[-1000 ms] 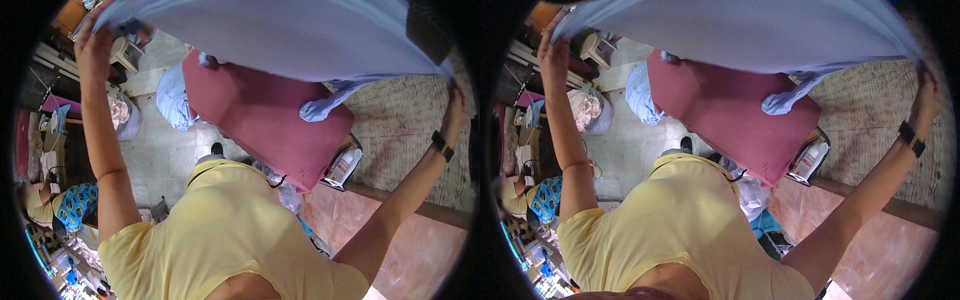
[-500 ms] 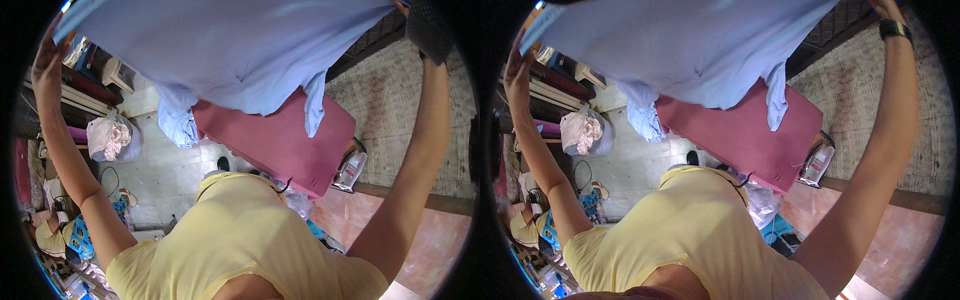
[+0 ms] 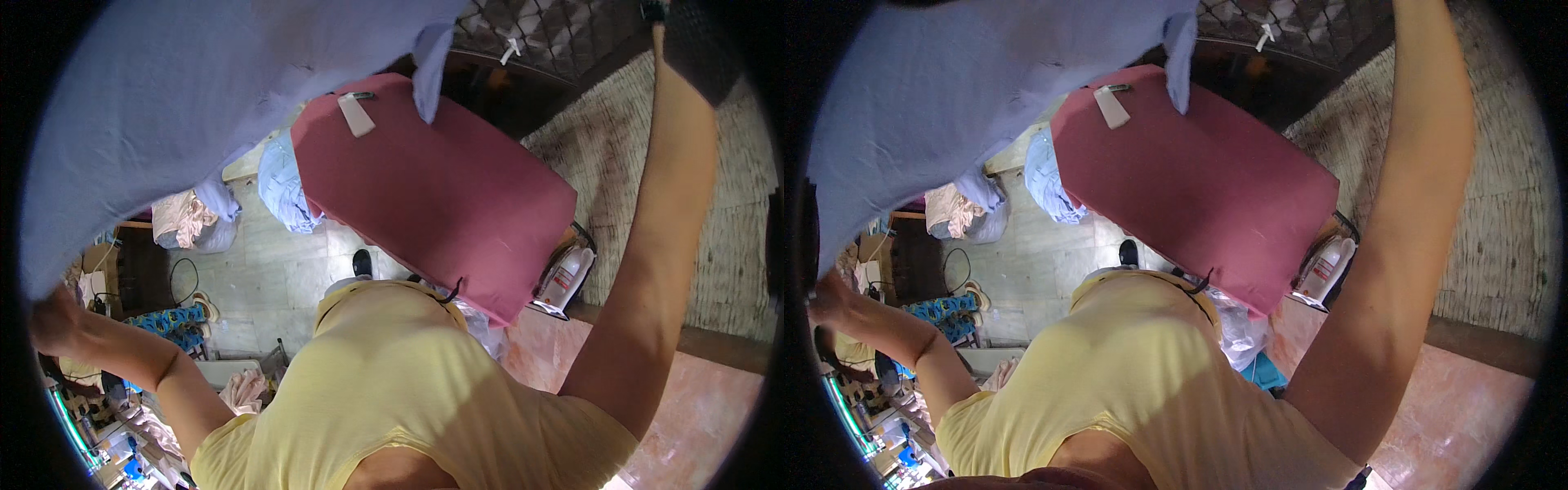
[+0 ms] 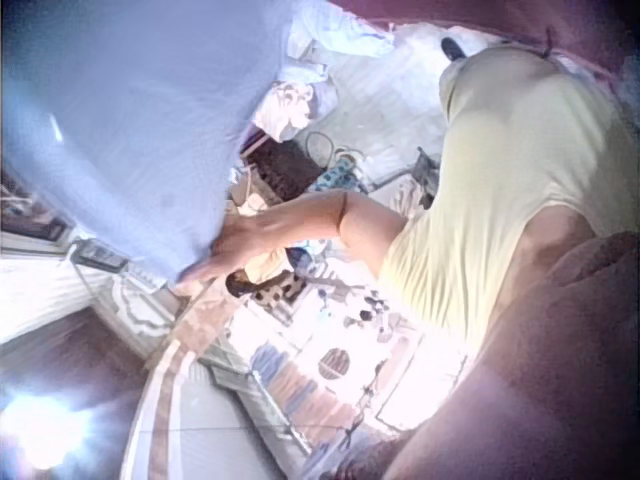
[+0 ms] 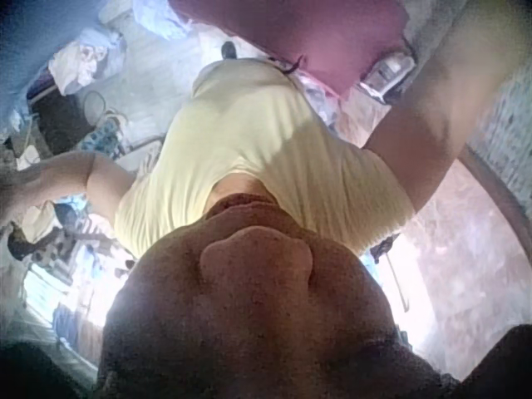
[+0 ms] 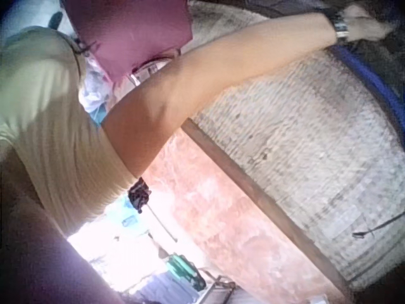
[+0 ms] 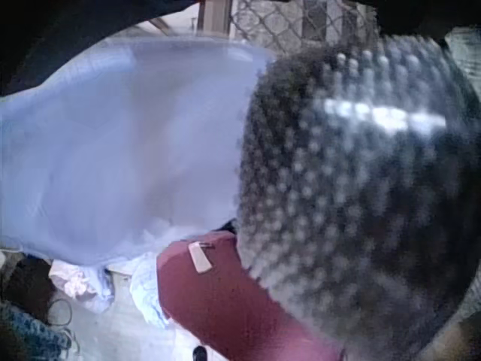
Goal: The person irons a light-blue button-down shirt on a padded board using an electric iron, smoothing out different sections of the garment including the back, front panels, and seams.
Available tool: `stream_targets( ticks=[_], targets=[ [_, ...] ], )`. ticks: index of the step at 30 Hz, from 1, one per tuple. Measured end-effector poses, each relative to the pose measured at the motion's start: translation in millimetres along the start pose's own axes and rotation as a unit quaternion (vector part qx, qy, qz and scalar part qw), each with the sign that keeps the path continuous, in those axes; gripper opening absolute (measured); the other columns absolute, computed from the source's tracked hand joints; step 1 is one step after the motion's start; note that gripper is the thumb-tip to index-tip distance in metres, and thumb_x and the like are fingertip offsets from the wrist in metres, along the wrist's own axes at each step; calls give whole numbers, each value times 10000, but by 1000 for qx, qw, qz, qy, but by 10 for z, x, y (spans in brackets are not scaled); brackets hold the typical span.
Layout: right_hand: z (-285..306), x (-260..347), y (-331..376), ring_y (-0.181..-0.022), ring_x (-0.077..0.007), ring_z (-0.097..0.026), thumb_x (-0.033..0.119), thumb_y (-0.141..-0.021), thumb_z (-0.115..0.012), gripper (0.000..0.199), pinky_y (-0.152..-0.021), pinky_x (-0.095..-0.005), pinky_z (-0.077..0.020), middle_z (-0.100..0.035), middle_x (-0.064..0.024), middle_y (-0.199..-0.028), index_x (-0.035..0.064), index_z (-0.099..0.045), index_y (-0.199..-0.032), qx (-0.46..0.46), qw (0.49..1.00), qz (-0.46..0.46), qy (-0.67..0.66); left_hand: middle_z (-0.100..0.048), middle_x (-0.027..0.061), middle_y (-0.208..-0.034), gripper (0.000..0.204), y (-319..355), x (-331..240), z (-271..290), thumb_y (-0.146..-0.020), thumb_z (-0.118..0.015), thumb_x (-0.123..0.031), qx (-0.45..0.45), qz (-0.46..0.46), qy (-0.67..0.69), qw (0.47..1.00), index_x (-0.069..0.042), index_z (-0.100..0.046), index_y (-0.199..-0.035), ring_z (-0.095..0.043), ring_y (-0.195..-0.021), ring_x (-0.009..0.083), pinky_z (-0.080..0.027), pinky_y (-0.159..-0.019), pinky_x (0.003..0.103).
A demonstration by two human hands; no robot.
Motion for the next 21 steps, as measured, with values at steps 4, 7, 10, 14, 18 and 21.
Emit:
stream_targets(
  ticks=[4, 7, 10, 14, 18, 21],
  targets=[
    [1010, -701, 227, -1103, -264, -553, 117, -1025, -329, 326, -944, -358, -475, -587, -158, -1219, -50, -514, -1235, -22, 998, -54, -16, -640, 66, -855, 274, 690, -369, -1402, -802, -744, -253, 235, 200, 337, 889, -21, -661, -923, -587, -719, 181, -424, -619, 297],
    [1782, -1465, 499, -1165, -257, -544, 139, -1050, -322, 330, -997, -353, -457, -582, -146, -1258, -40, -509, -1255, -38, 990, -133, -37, -692, 84, -948, 404, 1413, -546, -2471, -684, -878, -230, 442, 310, 331, 774, -31, -663, -961, -618, -710, 186, -421, -556, 300],
    [2466, -2465, 1028, -1216, -291, -495, 242, -1009, -366, 371, -1057, -464, -393, -531, -172, -1297, 14, -480, -1280, -71, 955, -243, -151, -684, 82, -936, 311, 1931, -854, -3449, -855, -748, -220, 523, 276, 365, 719, -45, -628, -1082, -607, -683, 198, -428, -575, 321],
    [3180, -3756, 1544, -1073, -275, -589, 143, -899, -618, 309, -828, -369, -546, -586, -142, -1119, 70, -528, -1186, -131, 944, -299, -45, -633, 133, -773, 325, 2860, -886, -4310, -870, -727, -214, 600, 321, 373, 630, -40, -588, -1106, -593, -655, 240, -419, -576, 361],
    [3549, -4062, 1928, -976, -290, -649, 64, -800, -695, 406, -837, -380, -539, -645, -159, -1073, 44, -545, -1178, -150, 887, -256, 354, -602, 110, -719, 274, 3742, -993, -4843, -852, -749, -195, 651, 314, 366, 586, -23, -619, -1021, -538, -626, 193, -403, -580, 338],
    [3761, -4068, 2024, -954, -318, -666, 37, -756, -708, 450, -837, -407, -534, -666, -183, -1048, 28, -544, -1174, -239, 824, -236, 457, -602, 111, -692, 261, 4099, -1257, -5105, -861, -738, -201, 645, 291, 425, 566, -14, -623, -1002, -547, -618, 184, -413, -574, 340]
  ],
)
Point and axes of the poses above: each hand's wrist, its own y-axis away from the middle knuckle, its own z-axis out of the back of the hand, x = y × z, the point moved 6 cm from there along -y, towards the middle knuckle
